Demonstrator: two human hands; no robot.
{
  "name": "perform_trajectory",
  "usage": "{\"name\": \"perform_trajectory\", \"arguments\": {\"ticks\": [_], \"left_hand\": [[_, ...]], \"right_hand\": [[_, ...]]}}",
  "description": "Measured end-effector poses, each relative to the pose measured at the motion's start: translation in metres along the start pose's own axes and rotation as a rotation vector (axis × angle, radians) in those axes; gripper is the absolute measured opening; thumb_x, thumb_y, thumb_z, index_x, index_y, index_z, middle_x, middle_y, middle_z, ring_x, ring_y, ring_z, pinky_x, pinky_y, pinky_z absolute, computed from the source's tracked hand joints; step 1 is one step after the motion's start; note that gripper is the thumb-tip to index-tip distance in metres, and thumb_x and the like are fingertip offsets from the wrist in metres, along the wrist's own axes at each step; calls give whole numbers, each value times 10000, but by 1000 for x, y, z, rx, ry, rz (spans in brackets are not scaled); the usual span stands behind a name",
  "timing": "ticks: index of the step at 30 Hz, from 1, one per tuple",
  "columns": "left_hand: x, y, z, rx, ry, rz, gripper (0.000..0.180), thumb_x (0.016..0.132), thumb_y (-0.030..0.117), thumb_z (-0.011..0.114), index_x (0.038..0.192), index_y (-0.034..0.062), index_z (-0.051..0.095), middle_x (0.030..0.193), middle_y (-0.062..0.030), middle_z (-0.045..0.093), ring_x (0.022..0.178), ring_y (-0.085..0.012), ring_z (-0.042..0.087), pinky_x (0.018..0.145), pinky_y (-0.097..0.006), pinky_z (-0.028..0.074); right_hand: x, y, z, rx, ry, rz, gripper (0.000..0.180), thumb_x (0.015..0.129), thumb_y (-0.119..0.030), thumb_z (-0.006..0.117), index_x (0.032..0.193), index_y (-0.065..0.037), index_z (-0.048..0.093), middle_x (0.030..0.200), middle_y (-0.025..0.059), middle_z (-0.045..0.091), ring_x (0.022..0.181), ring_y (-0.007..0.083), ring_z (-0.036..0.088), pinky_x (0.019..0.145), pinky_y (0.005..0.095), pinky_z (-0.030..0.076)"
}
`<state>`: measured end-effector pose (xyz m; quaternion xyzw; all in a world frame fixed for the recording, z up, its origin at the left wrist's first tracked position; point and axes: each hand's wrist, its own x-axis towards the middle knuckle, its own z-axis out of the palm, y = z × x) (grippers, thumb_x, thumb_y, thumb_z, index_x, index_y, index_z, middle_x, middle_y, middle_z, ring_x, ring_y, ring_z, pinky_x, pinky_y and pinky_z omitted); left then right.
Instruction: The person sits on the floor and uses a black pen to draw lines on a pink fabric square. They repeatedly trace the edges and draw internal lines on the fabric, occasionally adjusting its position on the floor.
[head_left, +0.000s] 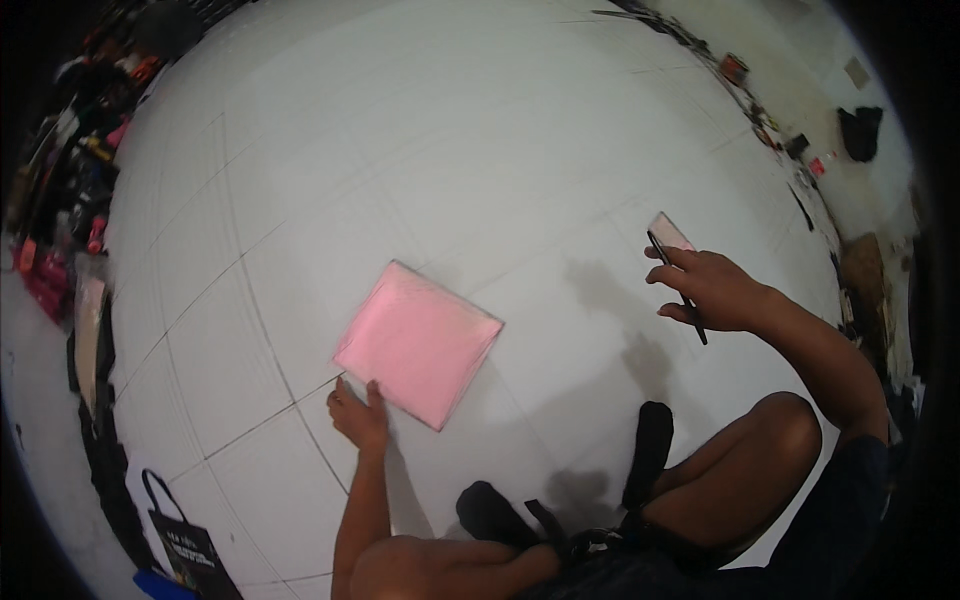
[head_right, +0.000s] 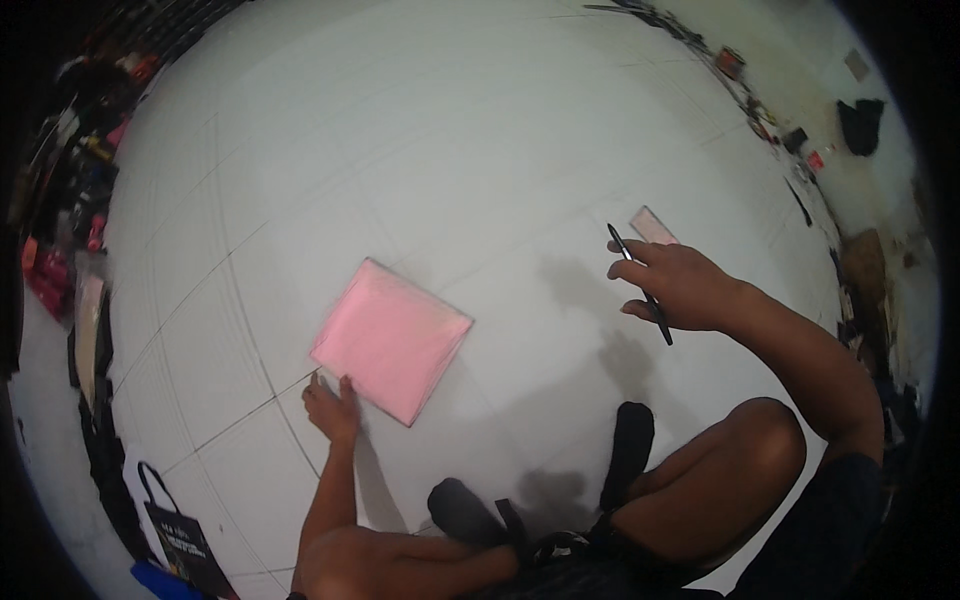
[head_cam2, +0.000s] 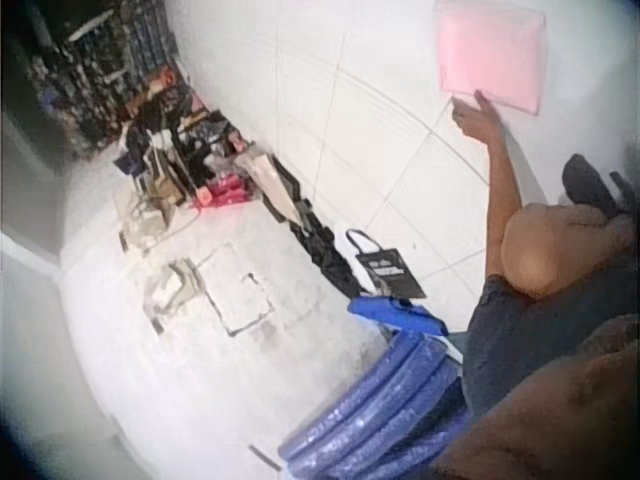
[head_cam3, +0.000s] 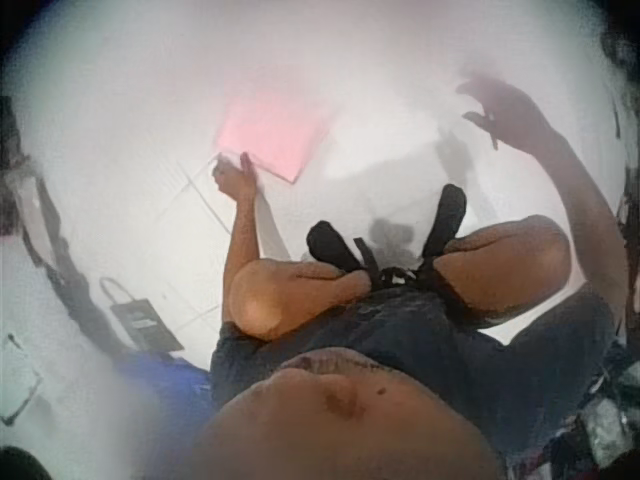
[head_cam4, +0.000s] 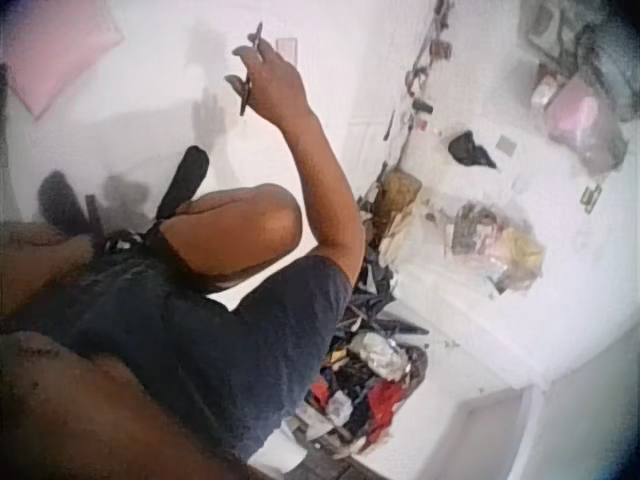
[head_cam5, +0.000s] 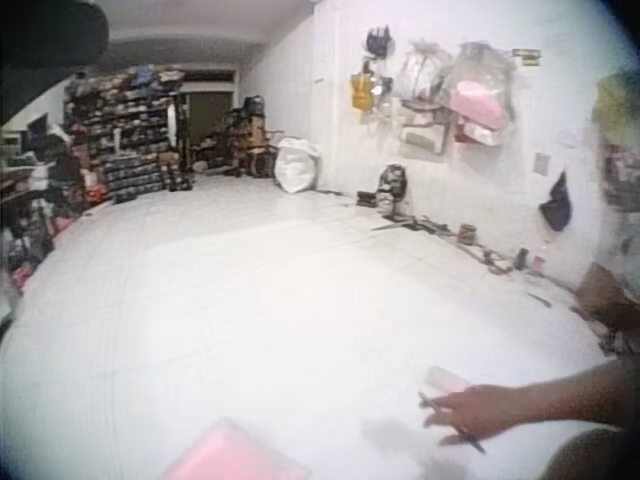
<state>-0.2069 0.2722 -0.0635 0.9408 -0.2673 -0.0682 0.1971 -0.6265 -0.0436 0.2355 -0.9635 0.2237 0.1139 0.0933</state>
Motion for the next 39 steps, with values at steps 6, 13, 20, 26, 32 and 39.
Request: {"name": "perform_trajectory", "arguments": {"ticks": [6, 13, 20, 26, 32, 39], "left_hand": [[-31, 32, -5, 64, -139, -16, 988, 822, 588, 787, 1516, -2, 405, 1303, -254, 499, 1205, -426, 494, 1025, -554, 408], [-4, 3, -3, -97, -260, 51, 936, 807, 328, 859, 1548, 6, 385, 1215, -240, 527, 1095, -405, 572, 940, -478, 503], [12, 8, -2, -132, -201, -29, 814, 803, 256, 859, 1485, 18, 485, 1120, -221, 593, 1016, -374, 623, 903, -459, 524], [14, 3, 5, -189, -115, -68, 590, 804, 217, 856, 1308, 21, 620, 966, -161, 662, 925, -329, 651, 841, -443, 528], [20, -4, 9, -313, -112, -122, 454, 820, 179, 831, 1214, 21, 671, 834, -133, 678, 780, -303, 660, 758, -434, 529], [26, 1, 8, -253, -84, -85, 438, 821, 187, 830, 1199, 25, 680, 848, -137, 685, 790, -305, 664, 751, -434, 526]], "right_hand": [[73, -38, 24, 274, -54, -147, 393, 957, -298, 724, 1248, -93, 559, 1250, 149, 605, 1069, 366, 642, 871, 478, 524], [62, -7, 99, 350, -552, 0, 558, 978, -477, 673, 1352, -81, 551, 1270, 184, 614, 1149, 362, 628, 968, 477, 499], [49, 17, 116, 433, -522, 76, 604, 981, -498, 668, 1359, -42, 552, 1252, 212, 632, 1158, 370, 622, 992, 472, 493], [33, 24, 112, 500, -545, 156, 577, 986, -479, 676, 1335, -33, 564, 1286, 198, 641, 1122, 352, 648, 978, 443, 514], [26, 34, 121, 511, -543, 124, 580, 983, -470, 684, 1340, -31, 556, 1265, 200, 648, 1124, 356, 649, 979, 443, 514], [26, 35, 123, 519, -520, 121, 565, 983, -459, 688, 1332, -34, 560, 1248, 197, 651, 1142, 359, 642, 982, 446, 513]]}}
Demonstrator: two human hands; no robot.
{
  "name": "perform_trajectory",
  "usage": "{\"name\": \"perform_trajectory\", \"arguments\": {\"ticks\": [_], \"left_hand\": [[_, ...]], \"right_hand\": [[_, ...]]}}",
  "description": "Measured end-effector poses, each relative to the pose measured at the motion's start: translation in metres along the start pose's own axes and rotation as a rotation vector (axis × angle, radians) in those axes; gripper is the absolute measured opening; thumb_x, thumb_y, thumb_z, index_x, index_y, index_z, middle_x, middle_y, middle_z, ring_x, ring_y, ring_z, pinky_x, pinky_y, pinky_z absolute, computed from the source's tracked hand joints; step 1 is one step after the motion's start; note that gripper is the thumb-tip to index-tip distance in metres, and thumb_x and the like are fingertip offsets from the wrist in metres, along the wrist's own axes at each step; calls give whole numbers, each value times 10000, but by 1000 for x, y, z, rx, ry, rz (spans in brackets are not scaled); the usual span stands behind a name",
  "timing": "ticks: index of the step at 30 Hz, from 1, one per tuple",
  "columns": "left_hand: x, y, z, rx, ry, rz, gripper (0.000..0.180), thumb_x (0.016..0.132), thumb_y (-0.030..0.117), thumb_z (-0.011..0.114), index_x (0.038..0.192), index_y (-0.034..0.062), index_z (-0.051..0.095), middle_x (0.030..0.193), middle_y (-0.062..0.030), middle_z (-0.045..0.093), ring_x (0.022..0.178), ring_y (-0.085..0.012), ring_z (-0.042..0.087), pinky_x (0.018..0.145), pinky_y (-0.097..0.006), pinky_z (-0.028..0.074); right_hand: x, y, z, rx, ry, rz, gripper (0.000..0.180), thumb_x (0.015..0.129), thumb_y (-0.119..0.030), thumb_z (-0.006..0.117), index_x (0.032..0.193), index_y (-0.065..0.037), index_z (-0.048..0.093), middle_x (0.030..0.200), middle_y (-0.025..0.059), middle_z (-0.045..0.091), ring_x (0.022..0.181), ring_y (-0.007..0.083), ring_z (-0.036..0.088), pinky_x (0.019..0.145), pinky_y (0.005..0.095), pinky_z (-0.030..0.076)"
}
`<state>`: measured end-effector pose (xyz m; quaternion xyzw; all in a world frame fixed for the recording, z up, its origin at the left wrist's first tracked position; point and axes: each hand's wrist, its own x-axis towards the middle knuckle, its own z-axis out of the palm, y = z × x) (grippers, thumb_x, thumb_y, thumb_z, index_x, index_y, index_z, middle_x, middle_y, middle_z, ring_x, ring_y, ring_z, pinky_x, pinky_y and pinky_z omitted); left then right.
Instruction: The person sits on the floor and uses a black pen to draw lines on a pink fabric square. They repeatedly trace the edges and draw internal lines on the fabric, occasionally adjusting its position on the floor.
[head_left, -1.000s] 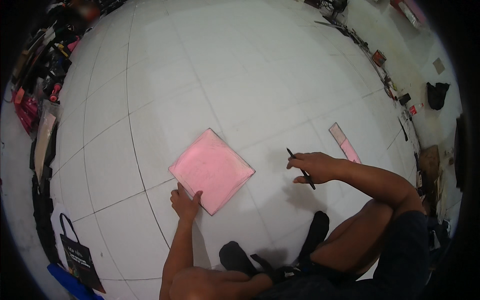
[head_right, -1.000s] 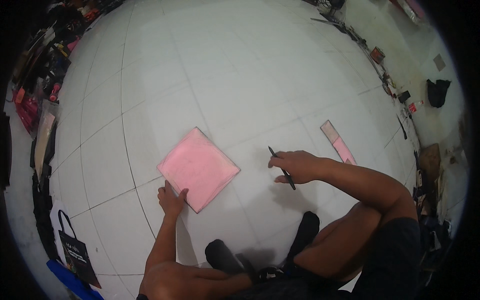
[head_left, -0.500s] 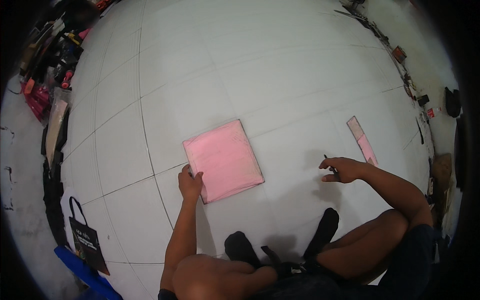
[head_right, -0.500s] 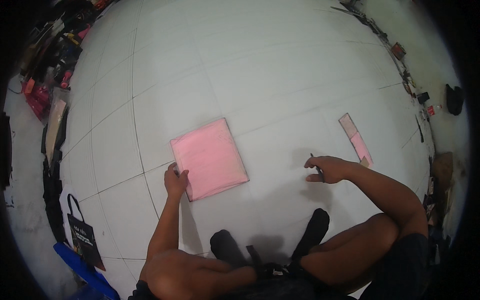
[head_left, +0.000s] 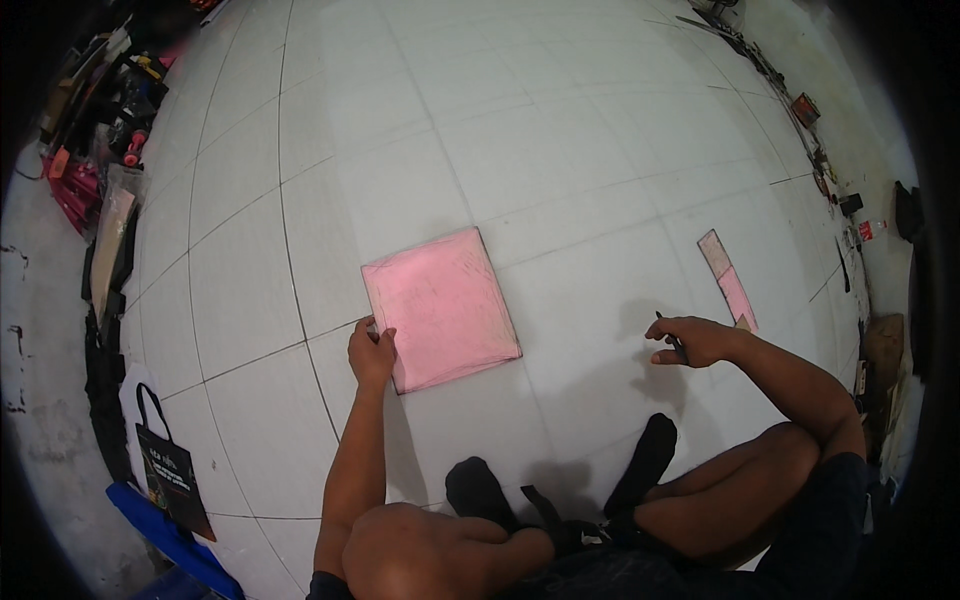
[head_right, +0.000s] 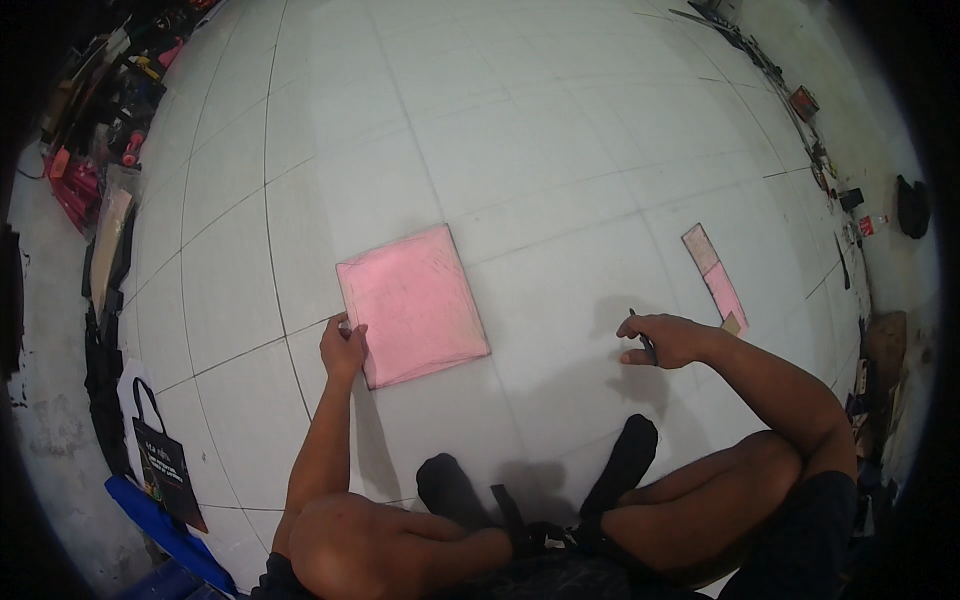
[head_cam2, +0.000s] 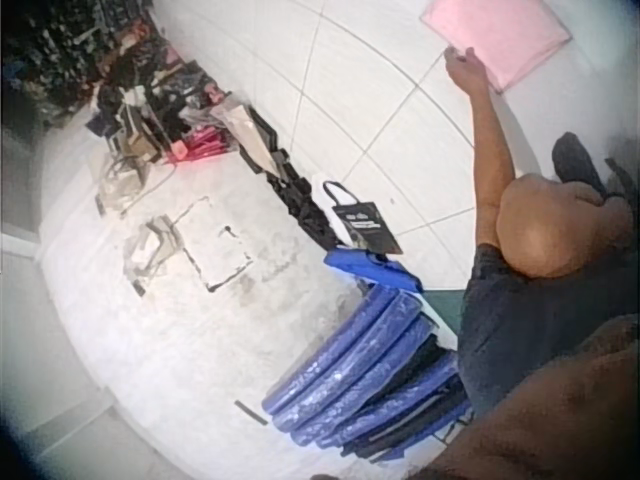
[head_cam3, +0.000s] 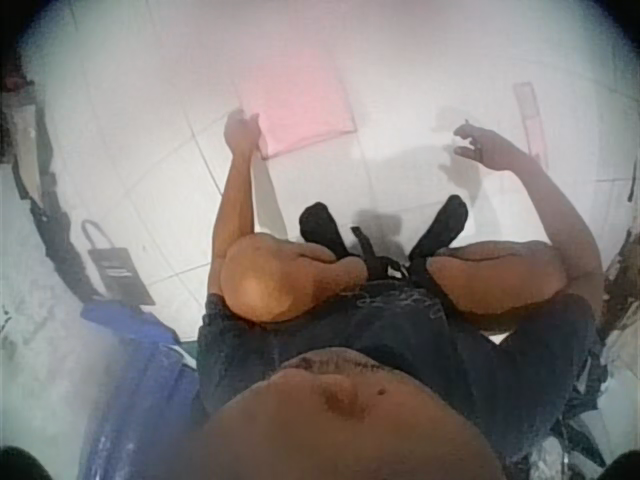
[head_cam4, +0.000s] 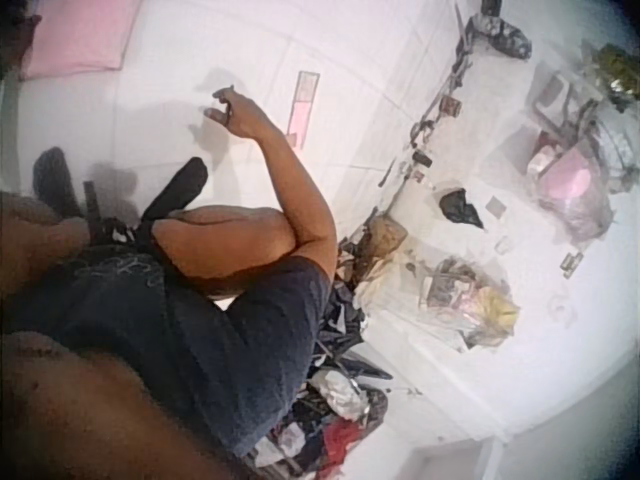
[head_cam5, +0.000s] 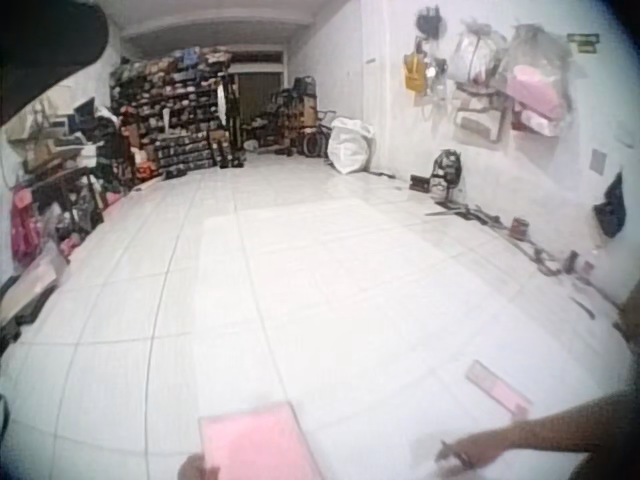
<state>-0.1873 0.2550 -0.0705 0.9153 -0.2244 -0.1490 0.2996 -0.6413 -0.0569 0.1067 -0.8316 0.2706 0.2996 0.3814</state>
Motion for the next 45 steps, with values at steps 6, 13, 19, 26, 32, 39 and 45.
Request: {"name": "perform_trajectory", "arguments": {"ticks": [6, 13, 19, 26, 32, 39, 45], "left_hand": [[3, 1, 2, 1, -1, -25, 439, 825, 218, 831, 1197, 32, 689, 863, -134, 688, 805, -303, 670, 758, -432, 534], [0, 7, -6, 23, -51, -67, 533, 799, 256, 866, 1244, 38, 670, 952, -135, 688, 878, -292, 669, 792, -425, 536], [-2, 7, 0, 71, -12, -37, 585, 794, 277, 875, 1277, 44, 643, 968, -128, 662, 890, -292, 653, 808, -424, 539], [-8, 7, -1, 56, 8, -31, 564, 814, 264, 860, 1269, 16, 638, 936, -121, 659, 826, -254, 638, 759, -400, 528], [-12, 3, -4, -52, -23, -85, 544, 834, 236, 855, 1277, 11, 634, 941, -90, 598, 818, -219, 575, 763, -372, 509], [-12, 9, -6, -96, -41, -101, 549, 840, 219, 858, 1289, -2, 633, 954, -78, 584, 827, -191, 559, 763, -343, 504], [-11, 7, -6, -66, 10, 6, 510, 870, 190, 831, 1286, -27, 631, 901, -33, 597, 757, -127, 538, 698, -291, 494]], "right_hand": [[3, 7, 5, -4, -6, -8, 553, 980, -447, 693, 1338, -49, 555, 1240, 193, 648, 1132, 360, 644, 963, 453, 517], [27, -17, -19, -291, 65, -51, 459, 979, -428, 673, 1307, -124, 569, 1152, 166, 648, 1096, 364, 653, 914, 481, 525], [162, -64, 4, -124, 514, -259, 406, 955, -313, 719, 1279, -102, 594, 1218, 157, 649, 1137, 373, 634, 923, 451, 529], [244, -117, 111, -69, 944, -324, 336, 930, -240, 742, 1224, -103, 659, 1387, 114, 639, 1346, 361, 519, 1120, 503, 366], [243, -122, 110, -42, 943, -291, 309, 915, -213, 753, 1203, -132, 677, 1369, 80, 665, 1372, 371, 511, 1134, 524, 355], [243, -120, 110, -63, 998, -316, 310, 898, -211, 768, 1189, -141, 688, 1351, 69, 679, 1334, 359, 547, 1106, 520, 375], [244, -121, 110, -83, 983, -305, 284, 911, -223, 755, 1171, -126, 697, 1353, 65, 683, 1366, 346, 522, 1120, 504, 354]]}}
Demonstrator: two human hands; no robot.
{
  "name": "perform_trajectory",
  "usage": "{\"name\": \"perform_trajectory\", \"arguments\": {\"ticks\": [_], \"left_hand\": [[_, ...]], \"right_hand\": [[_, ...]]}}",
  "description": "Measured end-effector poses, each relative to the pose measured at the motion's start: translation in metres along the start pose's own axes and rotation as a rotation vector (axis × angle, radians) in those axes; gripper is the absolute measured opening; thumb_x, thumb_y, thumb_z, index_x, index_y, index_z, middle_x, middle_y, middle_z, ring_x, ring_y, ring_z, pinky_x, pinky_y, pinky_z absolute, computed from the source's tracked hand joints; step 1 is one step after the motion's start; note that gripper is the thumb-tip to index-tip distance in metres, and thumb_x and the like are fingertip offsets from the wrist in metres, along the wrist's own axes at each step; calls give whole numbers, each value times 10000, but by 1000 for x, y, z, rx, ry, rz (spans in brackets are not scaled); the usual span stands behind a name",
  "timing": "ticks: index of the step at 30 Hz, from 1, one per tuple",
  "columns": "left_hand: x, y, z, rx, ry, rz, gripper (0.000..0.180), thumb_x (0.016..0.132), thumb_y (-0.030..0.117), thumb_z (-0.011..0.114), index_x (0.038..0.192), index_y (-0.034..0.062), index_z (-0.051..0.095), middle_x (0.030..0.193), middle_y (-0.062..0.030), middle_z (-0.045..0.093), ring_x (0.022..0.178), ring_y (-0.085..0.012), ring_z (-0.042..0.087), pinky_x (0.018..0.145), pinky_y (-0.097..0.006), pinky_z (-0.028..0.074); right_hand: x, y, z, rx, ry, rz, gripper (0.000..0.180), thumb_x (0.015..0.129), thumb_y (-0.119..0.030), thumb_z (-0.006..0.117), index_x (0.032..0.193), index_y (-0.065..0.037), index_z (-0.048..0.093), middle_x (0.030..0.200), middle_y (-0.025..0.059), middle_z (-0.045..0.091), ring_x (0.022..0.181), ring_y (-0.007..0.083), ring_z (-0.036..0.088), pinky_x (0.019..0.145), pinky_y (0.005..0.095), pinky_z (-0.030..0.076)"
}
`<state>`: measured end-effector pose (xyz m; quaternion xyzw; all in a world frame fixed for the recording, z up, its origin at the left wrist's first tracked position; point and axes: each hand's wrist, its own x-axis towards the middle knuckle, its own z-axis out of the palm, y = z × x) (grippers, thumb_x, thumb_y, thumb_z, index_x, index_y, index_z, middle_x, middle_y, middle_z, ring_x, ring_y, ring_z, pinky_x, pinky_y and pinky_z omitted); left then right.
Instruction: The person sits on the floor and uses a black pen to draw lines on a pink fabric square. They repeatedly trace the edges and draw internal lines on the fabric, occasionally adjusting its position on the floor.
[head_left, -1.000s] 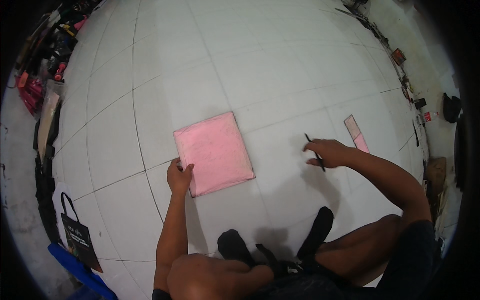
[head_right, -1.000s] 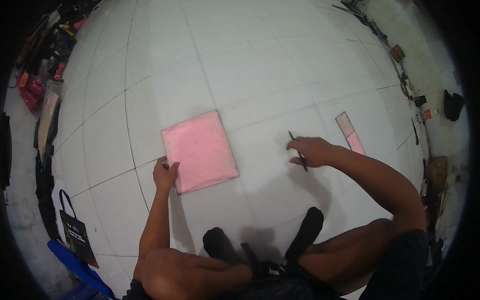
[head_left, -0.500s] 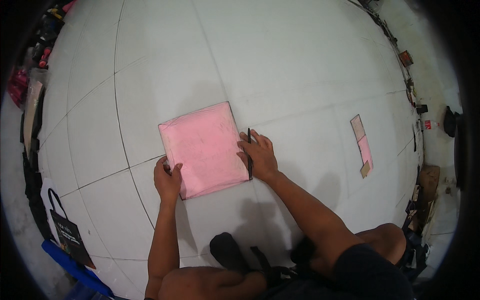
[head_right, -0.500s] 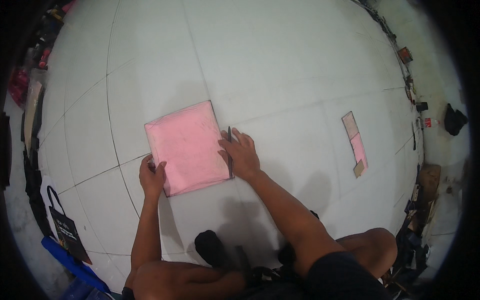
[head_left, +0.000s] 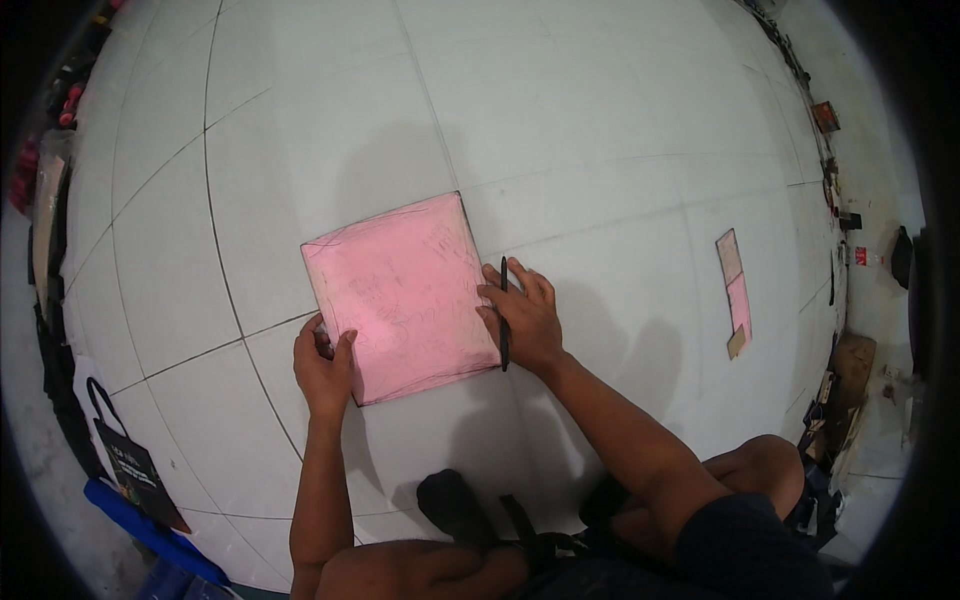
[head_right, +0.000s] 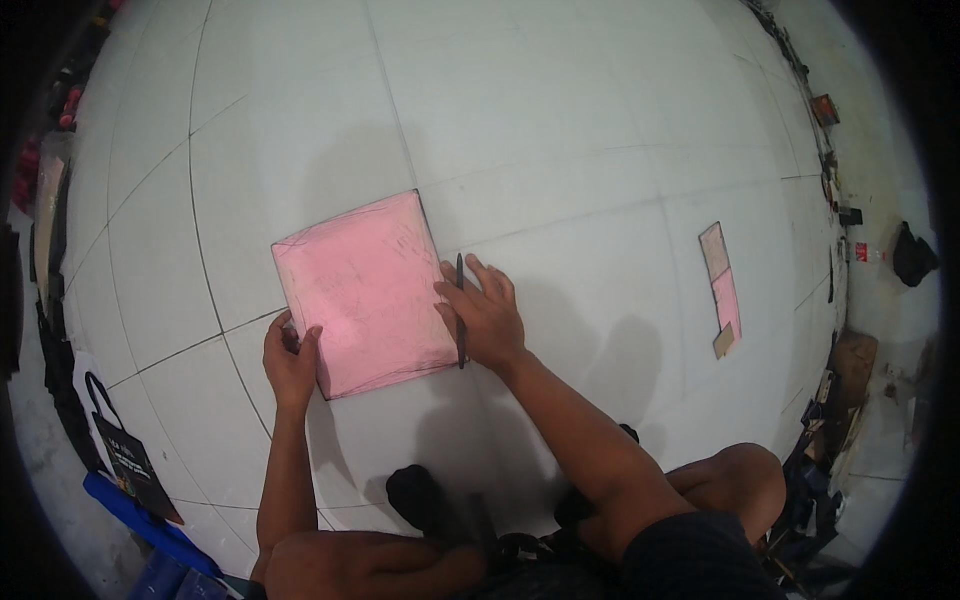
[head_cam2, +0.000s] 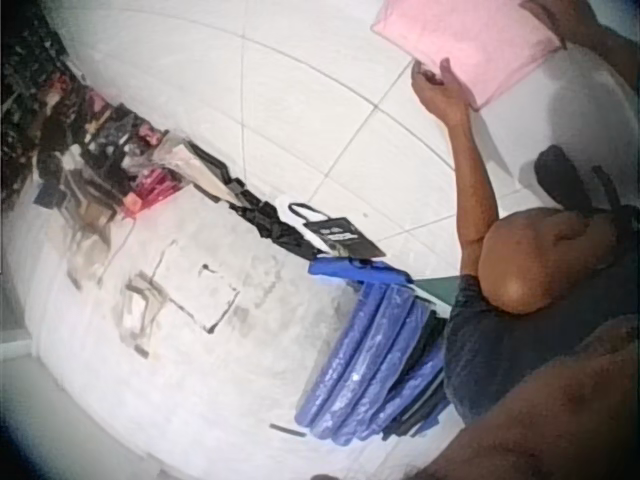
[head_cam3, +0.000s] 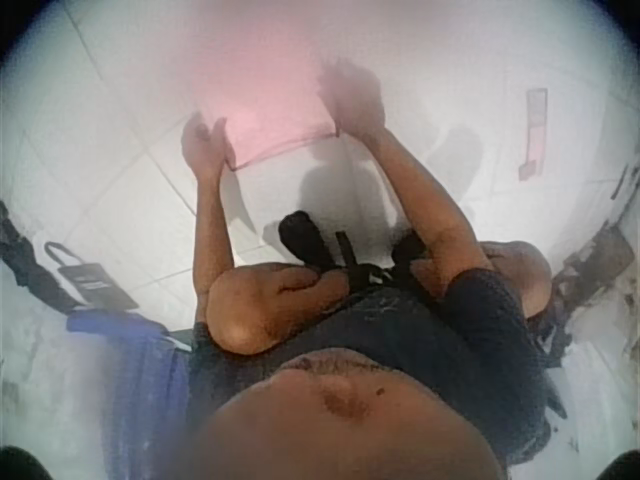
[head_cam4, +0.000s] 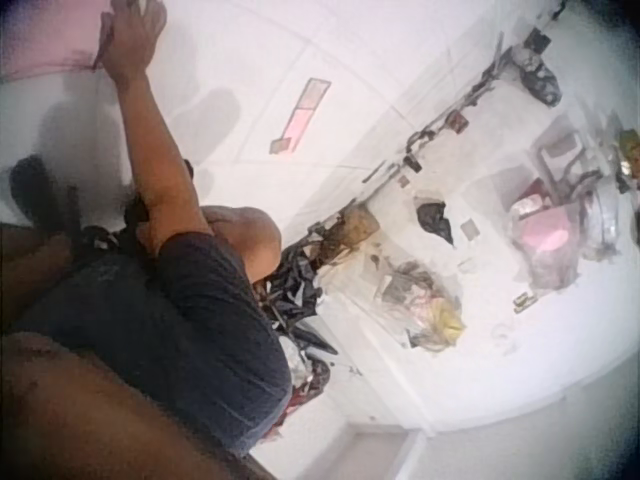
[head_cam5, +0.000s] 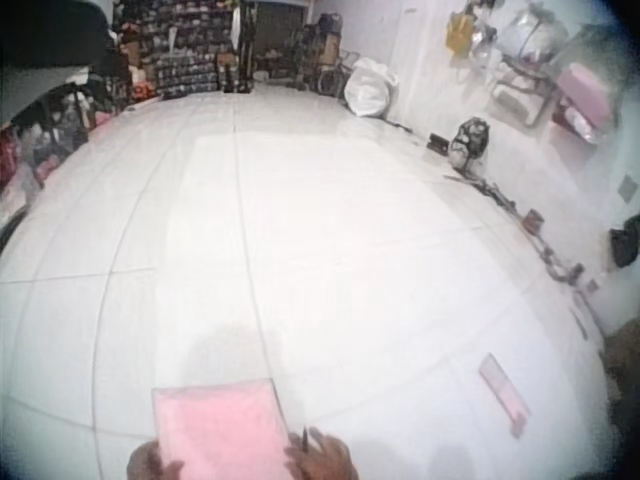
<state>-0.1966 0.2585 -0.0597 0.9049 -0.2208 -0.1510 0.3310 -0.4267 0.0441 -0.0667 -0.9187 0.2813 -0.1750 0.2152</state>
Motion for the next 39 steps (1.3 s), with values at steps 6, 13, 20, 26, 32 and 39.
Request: {"name": "perform_trajectory", "arguments": {"ticks": [6, 13, 20, 26, 32, 39], "left_hand": [[1, 0, -5, -34, -83, -67, 479, 895, 160, 802, 1305, -18, 631, 887, -31, 610, 749, -115, 543, 687, -291, 498], [2, 1, -7, -71, -97, -85, 470, 891, 142, 795, 1308, -6, 638, 921, -55, 620, 771, -137, 569, 704, -304, 512], [3, -1, -7, -80, -109, -123, 480, 870, 138, 805, 1305, 8, 648, 993, -106, 636, 830, -186, 597, 760, -334, 526], [1, 4, -12, -52, -119, -98, 463, 885, 122, 773, 1300, -27, 632, 996, -110, 634, 840, -188, 593, 781, -338, 523], [2, -9, -7, -99, -108, -96, 468, 881, 122, 781, 1301, -18, 629, 983, -93, 623, 848, -183, 583, 782, -334, 513], [5, -1, -10, -68, -124, -96, 470, 872, 138, 799, 1289, -6, 637, 968, -84, 619, 823, -179, 575, 765, -331, 510]], "right_hand": [[-1, 2, 2, 8, -5, 10, 277, 908, -214, 755, 1164, -123, 701, 1359, 62, 683, 1388, 332, 506, 1128, 487, 339], [-1, -1, 2, -4, 1, 19, 285, 889, -191, 772, 1155, -112, 708, 1353, 75, 693, 1394, 332, 505, 1129, 479, 337], [0, 1, 2, 14, 29, -13, 325, 854, -143, 801, 1163, -110, 707, 1346, 90, 696, 1377, 348, 516, 1118, 493, 352], [-4, 2, 7, 34, 36, -20, 295, 888, -184, 764, 1165, -105, 700, 1361, 77, 680, 1349, 361, 530, 1101, 543, 382], [-1, 3, 4, 22, 18, -4, 299, 885, -189, 775, 1165, -109, 702, 1363, 73, 681, 1359, 348, 528, 1117, 523, 369], [-1, 0, 3, 3, 4, 13, 299, 882, -182, 789, 1162, -123, 701, 1347, 74, 693, 1375, 334, 524, 1133, 488, 345]]}}
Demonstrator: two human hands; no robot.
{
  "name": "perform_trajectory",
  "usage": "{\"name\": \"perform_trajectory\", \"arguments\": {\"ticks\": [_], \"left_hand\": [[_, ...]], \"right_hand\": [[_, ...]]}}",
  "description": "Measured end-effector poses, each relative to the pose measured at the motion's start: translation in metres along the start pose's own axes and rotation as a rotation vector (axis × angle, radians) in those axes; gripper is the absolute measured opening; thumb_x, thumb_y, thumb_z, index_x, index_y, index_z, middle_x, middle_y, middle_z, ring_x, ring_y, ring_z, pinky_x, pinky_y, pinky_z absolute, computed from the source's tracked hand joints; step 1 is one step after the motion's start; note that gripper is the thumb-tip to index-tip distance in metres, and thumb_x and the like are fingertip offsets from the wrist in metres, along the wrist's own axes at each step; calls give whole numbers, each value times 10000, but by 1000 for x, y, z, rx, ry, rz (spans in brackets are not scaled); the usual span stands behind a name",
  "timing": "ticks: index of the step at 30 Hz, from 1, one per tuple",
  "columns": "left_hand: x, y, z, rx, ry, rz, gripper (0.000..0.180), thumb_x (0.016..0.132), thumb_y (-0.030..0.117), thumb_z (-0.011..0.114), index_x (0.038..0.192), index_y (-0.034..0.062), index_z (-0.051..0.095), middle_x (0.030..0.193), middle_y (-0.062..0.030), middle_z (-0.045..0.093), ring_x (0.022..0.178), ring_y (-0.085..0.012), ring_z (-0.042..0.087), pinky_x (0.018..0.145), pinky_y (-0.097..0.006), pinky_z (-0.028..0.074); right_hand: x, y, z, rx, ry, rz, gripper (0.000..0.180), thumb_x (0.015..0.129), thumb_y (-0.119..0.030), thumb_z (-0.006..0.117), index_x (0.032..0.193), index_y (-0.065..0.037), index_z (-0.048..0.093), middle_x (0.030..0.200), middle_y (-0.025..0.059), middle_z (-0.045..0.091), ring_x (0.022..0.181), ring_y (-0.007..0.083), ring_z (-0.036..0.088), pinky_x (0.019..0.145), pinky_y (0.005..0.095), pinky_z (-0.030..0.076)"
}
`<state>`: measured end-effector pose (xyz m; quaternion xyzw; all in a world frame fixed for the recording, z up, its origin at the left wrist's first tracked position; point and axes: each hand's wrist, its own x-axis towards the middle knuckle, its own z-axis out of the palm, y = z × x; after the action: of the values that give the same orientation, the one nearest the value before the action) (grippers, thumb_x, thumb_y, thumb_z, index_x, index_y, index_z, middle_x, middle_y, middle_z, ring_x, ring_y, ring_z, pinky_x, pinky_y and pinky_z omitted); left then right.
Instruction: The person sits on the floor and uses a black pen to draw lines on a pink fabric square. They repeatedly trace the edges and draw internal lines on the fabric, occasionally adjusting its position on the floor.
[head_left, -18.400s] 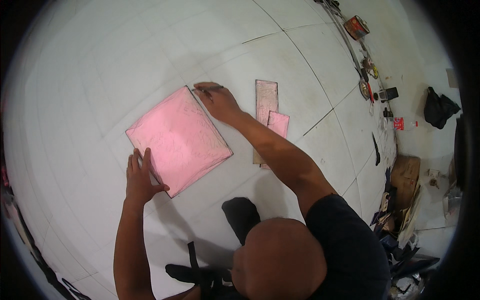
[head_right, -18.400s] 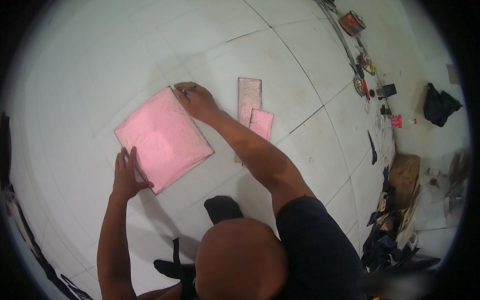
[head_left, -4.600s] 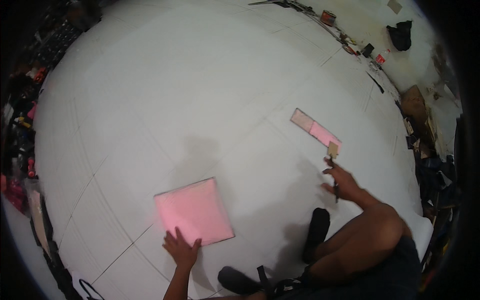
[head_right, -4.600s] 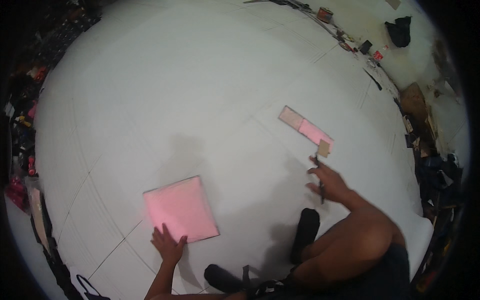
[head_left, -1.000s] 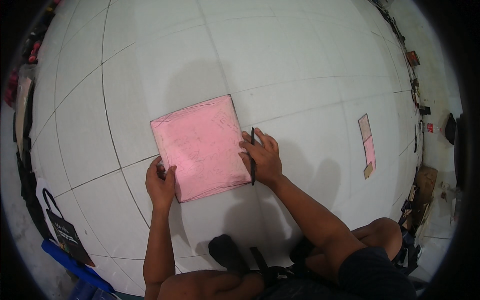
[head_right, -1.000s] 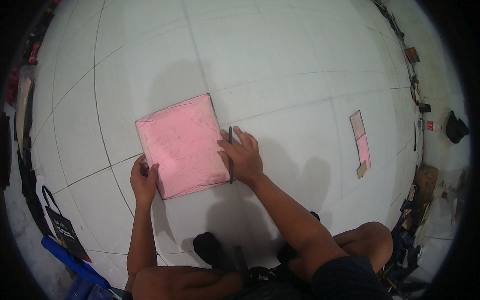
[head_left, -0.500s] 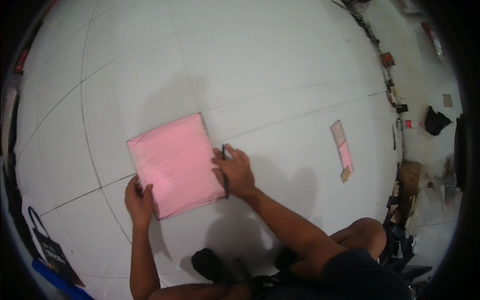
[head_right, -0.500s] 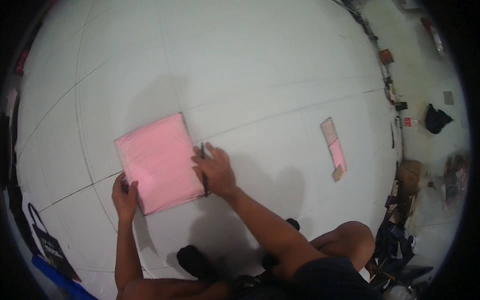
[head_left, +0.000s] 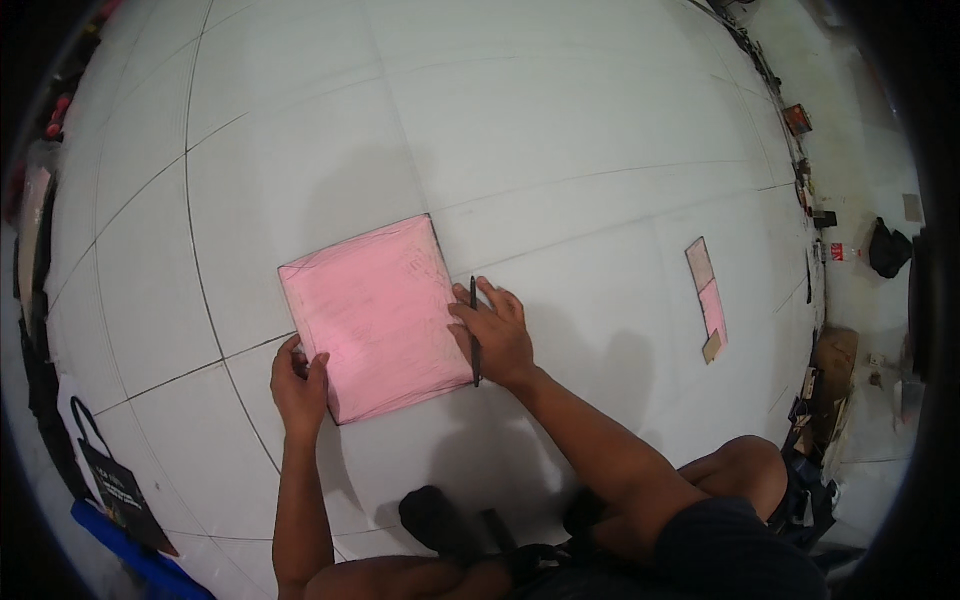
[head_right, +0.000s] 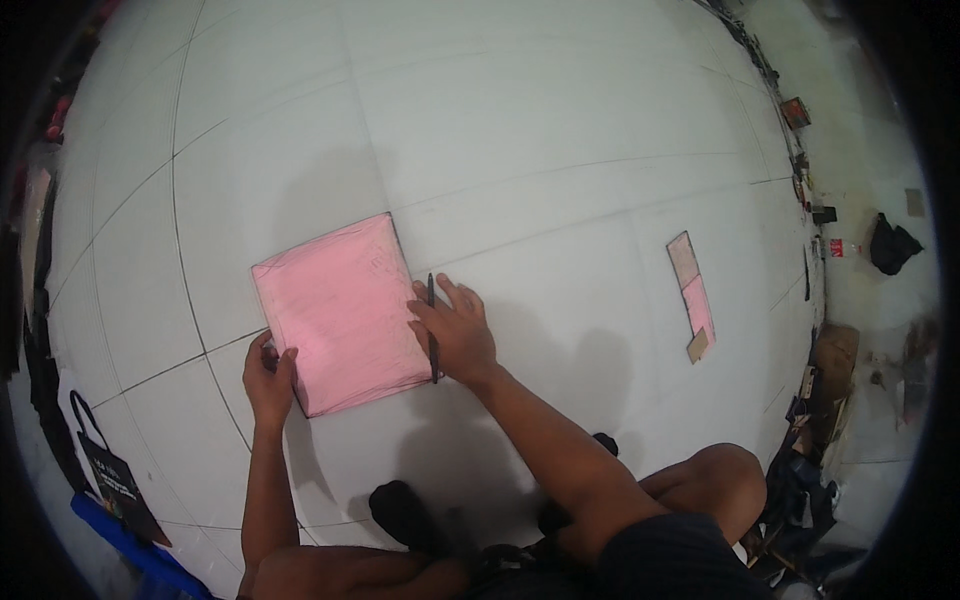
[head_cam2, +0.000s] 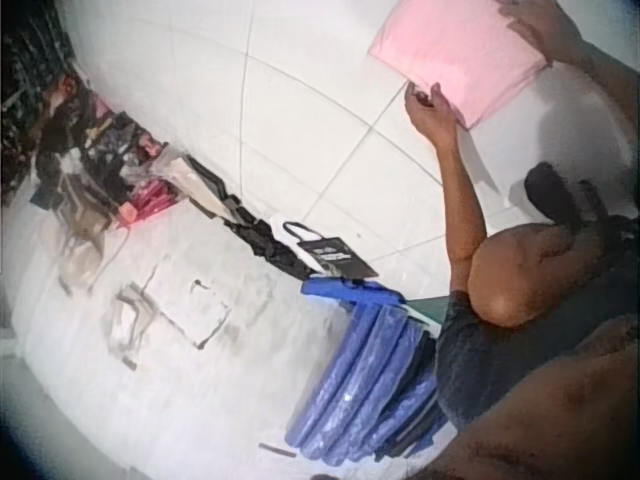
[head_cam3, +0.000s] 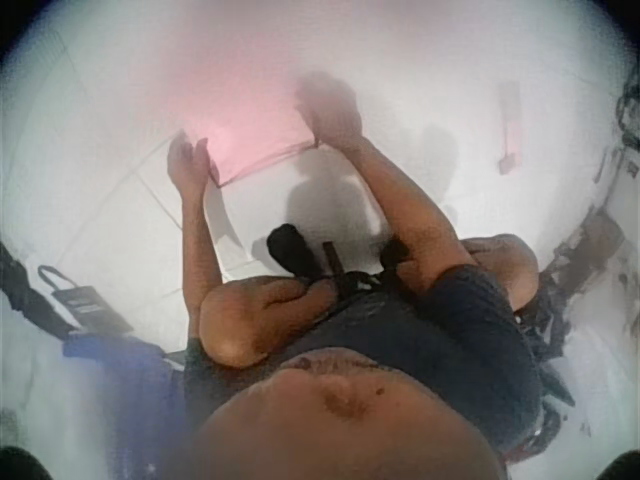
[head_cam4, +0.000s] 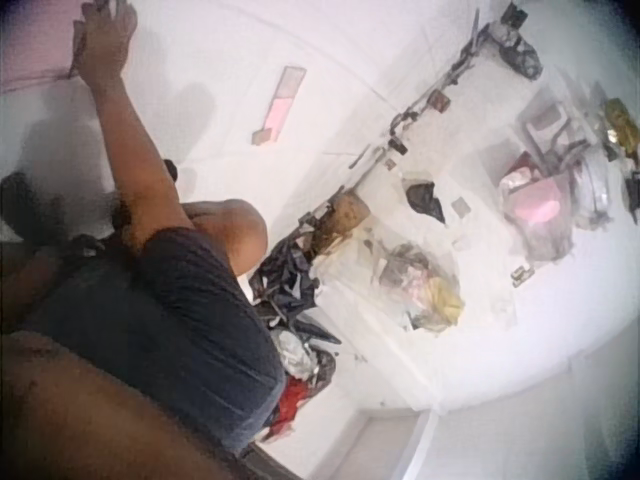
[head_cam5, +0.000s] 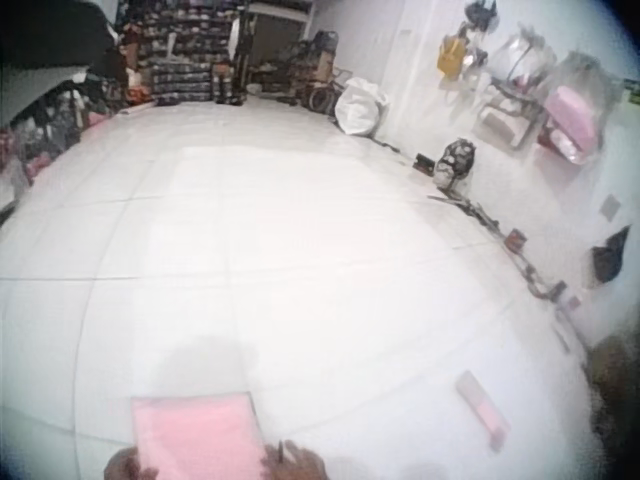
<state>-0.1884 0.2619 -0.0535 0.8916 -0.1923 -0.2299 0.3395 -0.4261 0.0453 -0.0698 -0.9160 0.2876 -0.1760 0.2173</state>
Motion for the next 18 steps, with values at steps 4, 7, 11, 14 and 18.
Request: {"name": "perform_trajectory", "arguments": {"ticks": [4, 7, 11, 14, 18], "left_hand": [[1, 0, 1, 21, 19, 13, 475, 868, 141, 806, 1288, -5, 638, 959, -86, 619, 804, -182, 572, 741, -337, 510], [-2, 6, 2, 36, 22, 13, 472, 869, 143, 805, 1286, -5, 640, 953, -85, 616, 797, -185, 571, 737, -338, 509], [-1, 2, 1, 38, 21, 21, 466, 870, 145, 805, 1281, -6, 644, 944, -83, 611, 786, -185, 569, 736, -337, 507], [-2, 0, 4, 15, 29, 39, 469, 868, 150, 807, 1280, -5, 646, 938, -83, 608, 786, -187, 567, 735, -336, 505], [-2, 1, 3, 29, 36, 58, 473, 867, 153, 808, 1284, 1, 645, 931, -85, 605, 795, -188, 569, 737, -338, 506]], "right_hand": [[1, -1, 0, -17, 36, -35, 302, 887, -196, 775, 1166, -119, 688, 1335, 72, 692, 1331, 348, 553, 1098, 515, 382], [-1, 0, 0, -9, 52, -45, 304, 887, -201, 770, 1166, -119, 682, 1330, 71, 691, 1311, 350, 566, 1085, 521, 398], [0, -1, 0, -16, 67, -60, 293, 888, -196, 767, 1158, -120, 683, 1331, 72, 689, 1318, 344, 561, 1089, 513, 396], [0, -1, -1, 0, 45, -28, 267, 884, -162, 783, 1132, -107, 703, 1341, 77, 698, 1365, 343, 538, 1123, 482, 361], [0, -1, 0, -7, 38, -18, 272, 884, -171, 781, 1137, -107, 701, 1343, 75, 697, 1363, 344, 535, 1128, 482, 357]]}}
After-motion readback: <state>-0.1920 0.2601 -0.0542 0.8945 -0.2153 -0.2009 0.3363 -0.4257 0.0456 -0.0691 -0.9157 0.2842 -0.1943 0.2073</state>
